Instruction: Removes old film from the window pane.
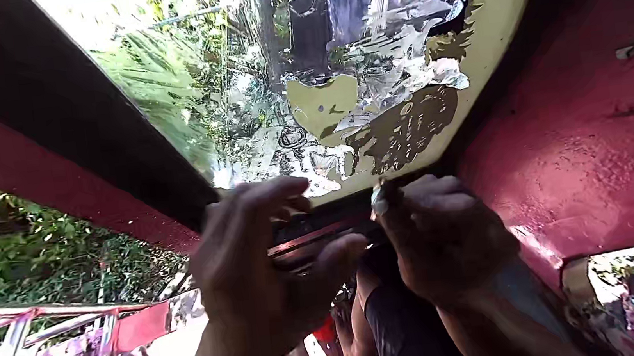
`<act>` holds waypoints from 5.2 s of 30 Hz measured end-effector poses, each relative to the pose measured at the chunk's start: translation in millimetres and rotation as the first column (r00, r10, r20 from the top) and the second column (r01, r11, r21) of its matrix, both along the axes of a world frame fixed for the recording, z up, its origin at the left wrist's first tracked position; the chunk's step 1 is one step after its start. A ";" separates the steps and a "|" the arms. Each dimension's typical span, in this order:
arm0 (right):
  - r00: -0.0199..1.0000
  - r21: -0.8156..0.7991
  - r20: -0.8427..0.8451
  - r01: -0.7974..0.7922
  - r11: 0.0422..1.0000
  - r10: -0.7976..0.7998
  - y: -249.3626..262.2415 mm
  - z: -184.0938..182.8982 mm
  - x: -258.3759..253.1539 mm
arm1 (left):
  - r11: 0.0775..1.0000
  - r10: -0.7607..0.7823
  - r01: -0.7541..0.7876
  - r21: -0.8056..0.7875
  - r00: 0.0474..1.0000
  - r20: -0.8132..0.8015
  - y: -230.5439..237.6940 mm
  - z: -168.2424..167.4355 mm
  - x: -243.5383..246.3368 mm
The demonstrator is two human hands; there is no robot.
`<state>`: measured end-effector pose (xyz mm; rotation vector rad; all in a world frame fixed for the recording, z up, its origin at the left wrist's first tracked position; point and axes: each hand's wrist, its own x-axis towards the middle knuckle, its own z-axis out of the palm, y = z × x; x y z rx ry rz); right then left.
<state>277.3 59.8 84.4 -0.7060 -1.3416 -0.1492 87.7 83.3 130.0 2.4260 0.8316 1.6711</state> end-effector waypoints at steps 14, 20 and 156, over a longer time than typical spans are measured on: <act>1.000 -0.052 -0.006 0.018 0.998 -0.018 22.7 3.6 28.4 | 0.957 0.006 -0.019 -0.288 0.999 -0.045 8.0 -51.1 -44.5; 0.984 0.061 0.007 0.176 0.983 -0.177 70.4 8.2 45.7 | 0.841 0.235 -0.366 -0.398 0.910 -0.342 -13.9 -115.6 -108.1; 0.975 0.189 0.002 0.217 0.958 -0.222 84.1 4.5 26.9 | 0.948 0.201 0.076 -0.308 0.606 0.770 78.5 -110.1 -56.2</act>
